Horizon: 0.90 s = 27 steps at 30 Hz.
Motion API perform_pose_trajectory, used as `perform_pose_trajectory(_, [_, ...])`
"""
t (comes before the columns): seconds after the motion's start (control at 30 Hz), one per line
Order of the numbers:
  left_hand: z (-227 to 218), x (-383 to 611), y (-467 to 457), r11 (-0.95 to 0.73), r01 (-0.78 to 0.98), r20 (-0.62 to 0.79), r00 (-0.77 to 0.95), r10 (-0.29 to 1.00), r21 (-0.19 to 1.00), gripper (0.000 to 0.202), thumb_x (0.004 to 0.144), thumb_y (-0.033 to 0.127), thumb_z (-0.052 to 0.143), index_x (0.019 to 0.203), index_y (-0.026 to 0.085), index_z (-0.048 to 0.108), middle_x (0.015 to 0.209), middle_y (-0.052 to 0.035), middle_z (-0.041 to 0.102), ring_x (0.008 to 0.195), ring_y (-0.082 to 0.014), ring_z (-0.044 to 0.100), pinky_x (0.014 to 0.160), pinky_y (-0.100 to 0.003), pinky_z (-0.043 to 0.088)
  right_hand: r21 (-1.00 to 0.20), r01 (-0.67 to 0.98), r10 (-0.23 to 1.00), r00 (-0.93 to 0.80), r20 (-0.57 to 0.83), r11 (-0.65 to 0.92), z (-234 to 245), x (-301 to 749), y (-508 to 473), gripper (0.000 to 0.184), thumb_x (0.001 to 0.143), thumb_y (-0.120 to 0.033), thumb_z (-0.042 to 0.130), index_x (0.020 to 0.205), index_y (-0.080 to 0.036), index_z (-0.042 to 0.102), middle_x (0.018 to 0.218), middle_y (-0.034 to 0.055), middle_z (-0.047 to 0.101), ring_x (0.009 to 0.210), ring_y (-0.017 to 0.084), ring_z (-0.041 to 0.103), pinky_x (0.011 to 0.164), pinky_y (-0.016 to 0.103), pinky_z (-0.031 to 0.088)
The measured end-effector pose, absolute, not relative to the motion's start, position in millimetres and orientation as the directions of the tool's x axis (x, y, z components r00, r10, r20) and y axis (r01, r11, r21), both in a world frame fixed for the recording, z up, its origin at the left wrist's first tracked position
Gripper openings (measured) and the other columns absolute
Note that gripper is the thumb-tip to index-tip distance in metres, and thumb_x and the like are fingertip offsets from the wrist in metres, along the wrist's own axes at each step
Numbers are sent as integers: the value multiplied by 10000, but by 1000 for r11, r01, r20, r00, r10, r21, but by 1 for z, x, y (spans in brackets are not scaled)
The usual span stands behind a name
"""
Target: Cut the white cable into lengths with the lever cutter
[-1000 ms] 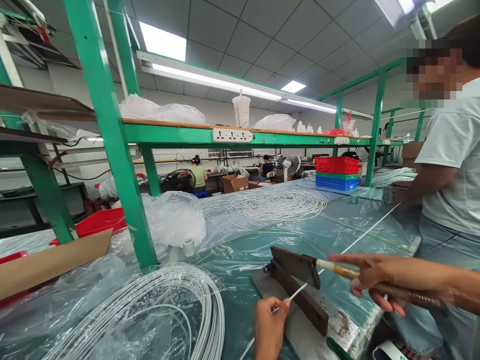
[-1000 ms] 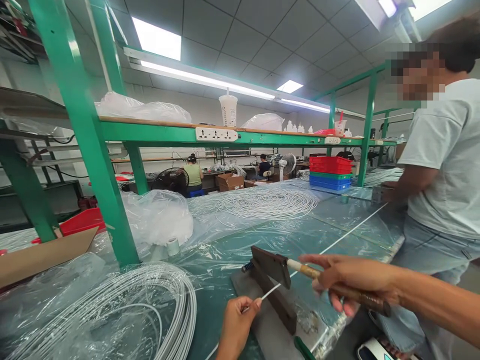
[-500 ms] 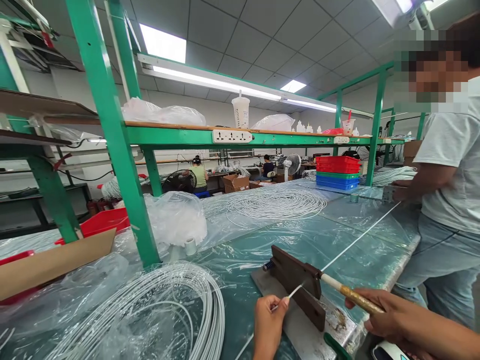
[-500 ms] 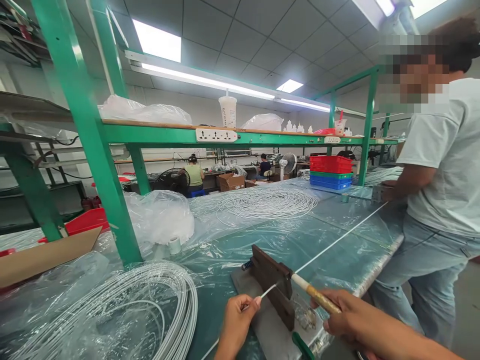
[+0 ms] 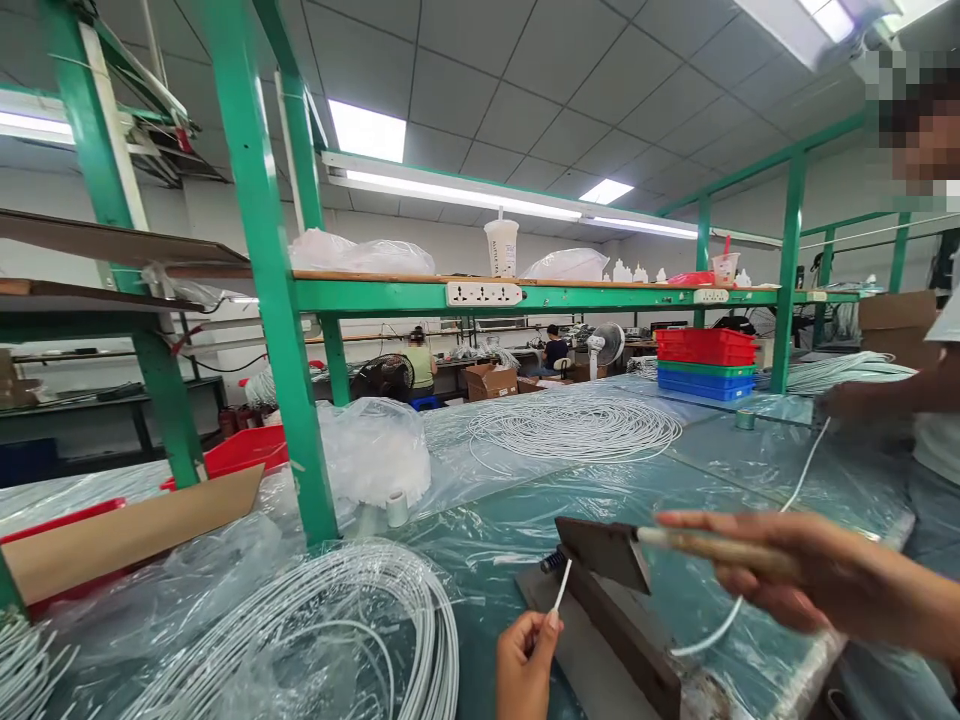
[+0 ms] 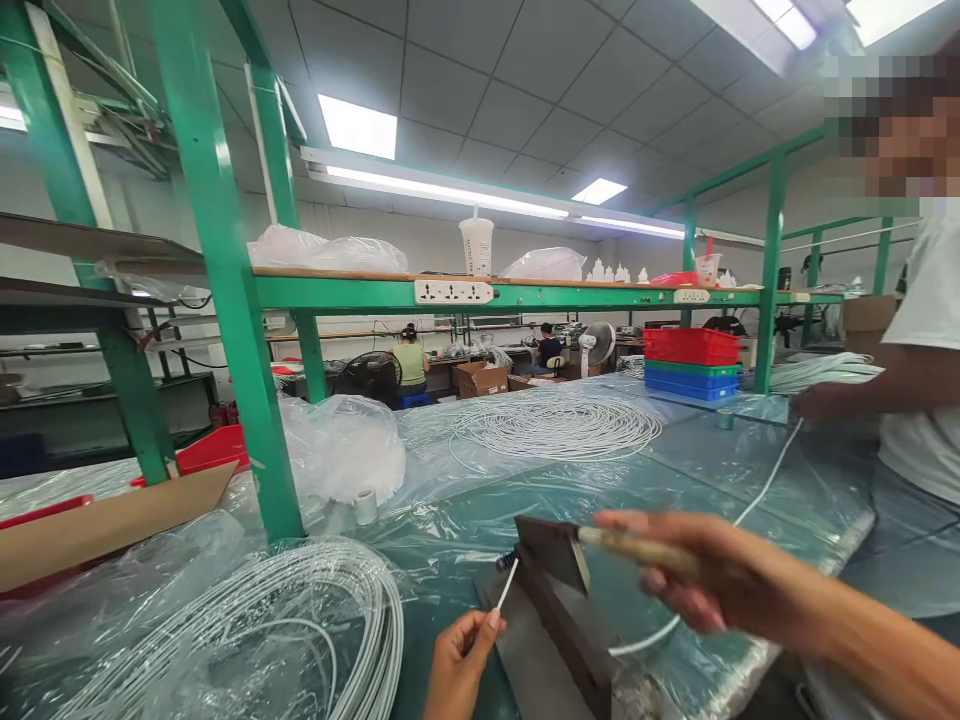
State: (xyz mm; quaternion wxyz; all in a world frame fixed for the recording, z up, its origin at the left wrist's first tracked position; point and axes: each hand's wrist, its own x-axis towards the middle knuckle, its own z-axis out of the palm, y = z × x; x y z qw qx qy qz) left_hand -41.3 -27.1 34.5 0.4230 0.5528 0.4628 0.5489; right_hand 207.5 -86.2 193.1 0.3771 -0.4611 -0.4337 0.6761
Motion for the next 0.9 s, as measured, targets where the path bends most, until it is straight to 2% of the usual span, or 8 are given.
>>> perform_pose_trajectory(0.07, [31,-40,-26,-223,30,225,-38,974,974,428,649,548,506,559,133,562,510,20,422,538,-121,371,540,-230,278,-936,-185,896,-393,-208,-298,228,194,-62,450,753,-506,441,1046,-170,505,640,49,554,447,67,475,394,130,365])
perform_pose_trajectory(0.17, [27,-37,-25,-237,13,238,-29,971,971,429,632,557,523,539,139,538,483,39,377,504,-101,327,505,-219,249,-957,-232,890,-454,-54,-176,253,173,-11,604,744,-657,288,1016,-147,463,748,105,593,640,165,583,566,240,460])
perform_pose_trajectory(0.27, [25,-37,-23,-232,3,232,-11,973,973,452,594,589,541,520,145,501,458,64,301,469,-81,263,472,-210,197,-969,-235,897,-440,34,-78,257,147,45,716,696,-730,221,1069,-149,410,943,168,582,893,244,562,734,339,436])
perform_pose_trajectory(0.5, [17,-39,-16,-217,7,217,-6,976,976,528,543,676,523,516,150,497,412,88,246,411,-57,183,435,-206,130,-996,-63,934,-349,80,62,240,91,132,765,721,-714,204,1228,-144,264,1072,151,538,1019,216,495,781,327,372])
perform_pose_trajectory(0.63, [19,-39,-16,-131,-91,132,7,991,987,574,508,700,531,591,132,565,359,87,304,346,-49,215,389,-194,150,-993,-7,928,-354,114,119,224,76,147,665,781,-610,296,1266,-162,217,1103,133,515,1070,192,449,853,344,330])
perform_pose_trajectory(0.77, [34,-52,-16,-95,-270,98,-3,995,958,543,493,614,630,693,109,626,382,52,430,371,-57,341,399,-180,267,-970,77,941,-273,202,231,212,69,132,510,780,-437,467,1203,-188,327,1067,92,523,993,171,473,835,317,340])
perform_pose_trajectory(0.83, [48,-61,-18,-110,-386,99,-46,994,916,493,502,535,683,756,115,637,449,37,490,446,-63,414,466,-170,344,-952,115,933,-262,246,284,202,70,104,360,785,-374,469,1076,-163,446,895,57,574,820,130,525,753,258,373])
perform_pose_trajectory(0.9, [66,-68,-22,-150,-507,91,-140,986,849,431,507,460,720,787,144,632,530,37,529,525,-60,458,542,-148,389,-940,158,912,-335,236,301,187,72,63,275,784,-364,453,881,-118,530,659,33,569,589,101,521,597,217,387])
